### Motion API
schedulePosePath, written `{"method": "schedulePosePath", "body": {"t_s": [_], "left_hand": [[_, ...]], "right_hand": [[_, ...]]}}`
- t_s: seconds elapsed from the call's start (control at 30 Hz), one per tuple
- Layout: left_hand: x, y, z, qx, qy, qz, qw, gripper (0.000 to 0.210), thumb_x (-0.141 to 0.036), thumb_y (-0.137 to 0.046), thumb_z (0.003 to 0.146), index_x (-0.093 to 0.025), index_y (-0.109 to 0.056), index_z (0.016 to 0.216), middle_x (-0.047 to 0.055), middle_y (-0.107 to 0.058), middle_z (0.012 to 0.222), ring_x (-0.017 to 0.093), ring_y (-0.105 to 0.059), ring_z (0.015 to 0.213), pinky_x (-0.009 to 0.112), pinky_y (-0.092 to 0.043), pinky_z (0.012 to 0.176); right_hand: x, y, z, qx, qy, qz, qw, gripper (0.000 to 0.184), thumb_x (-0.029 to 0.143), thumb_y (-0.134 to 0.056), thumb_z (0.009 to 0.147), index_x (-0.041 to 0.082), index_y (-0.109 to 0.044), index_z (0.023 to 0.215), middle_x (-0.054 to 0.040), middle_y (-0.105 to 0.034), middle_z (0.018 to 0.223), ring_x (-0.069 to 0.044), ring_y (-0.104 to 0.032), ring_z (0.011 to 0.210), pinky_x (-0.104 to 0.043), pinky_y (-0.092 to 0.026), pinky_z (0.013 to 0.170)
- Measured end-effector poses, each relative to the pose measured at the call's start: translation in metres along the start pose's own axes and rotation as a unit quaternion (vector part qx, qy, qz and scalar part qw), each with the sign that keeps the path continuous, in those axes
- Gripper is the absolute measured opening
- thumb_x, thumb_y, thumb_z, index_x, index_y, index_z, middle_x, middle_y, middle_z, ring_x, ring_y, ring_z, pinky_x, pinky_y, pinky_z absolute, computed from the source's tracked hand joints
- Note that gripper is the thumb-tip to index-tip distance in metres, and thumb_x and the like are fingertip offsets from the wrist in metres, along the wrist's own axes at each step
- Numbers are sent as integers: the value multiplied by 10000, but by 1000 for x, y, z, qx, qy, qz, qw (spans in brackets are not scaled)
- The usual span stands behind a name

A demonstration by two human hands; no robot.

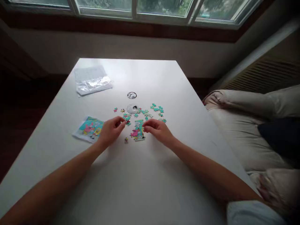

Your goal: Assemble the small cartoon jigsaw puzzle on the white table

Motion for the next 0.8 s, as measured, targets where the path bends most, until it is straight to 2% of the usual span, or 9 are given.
{"method": "schedulePosePath", "body": {"t_s": [0.2, 0.43, 0.8], "left_hand": [[-12, 0, -5, 31, 3, 61, 998, 247, -408, -576, 889, -205, -696, 816, -64, -459, 550, 103, -426, 539, 242, -282, 569], [-16, 2, -5, 91, 33, 124, 988, 263, -413, -571, 859, -216, -729, 786, -38, -583, 586, 116, -501, 557, 250, -282, 579], [-17, 6, -5, 121, 27, 160, 979, 286, -423, -546, 856, -237, -744, 767, -23, -629, 605, 138, -538, 591, 261, -292, 596]], "right_hand": [[-2, 0, -1, 2, 4, -10, 1000, 130, 283, -696, 832, 205, -718, 934, -4, -719, 837, -150, -676, 799, -285, -526, 767], [-6, 1, 0, 9, 22, -28, 999, 142, 303, -673, 860, 204, -714, 953, -12, -725, 847, -157, -682, 806, -291, -523, 776], [-5, 1, 1, 11, 21, -38, 999, 155, 324, -676, 857, 201, -714, 944, -16, -730, 843, -162, -686, 809, -294, -525, 773]]}}
Point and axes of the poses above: each hand's wrist, its own z-axis towards the middle knuckle, its own y-axis out of the back of the hand, x = y × z, the point moved 1 cm from there along z, towards the middle knuckle
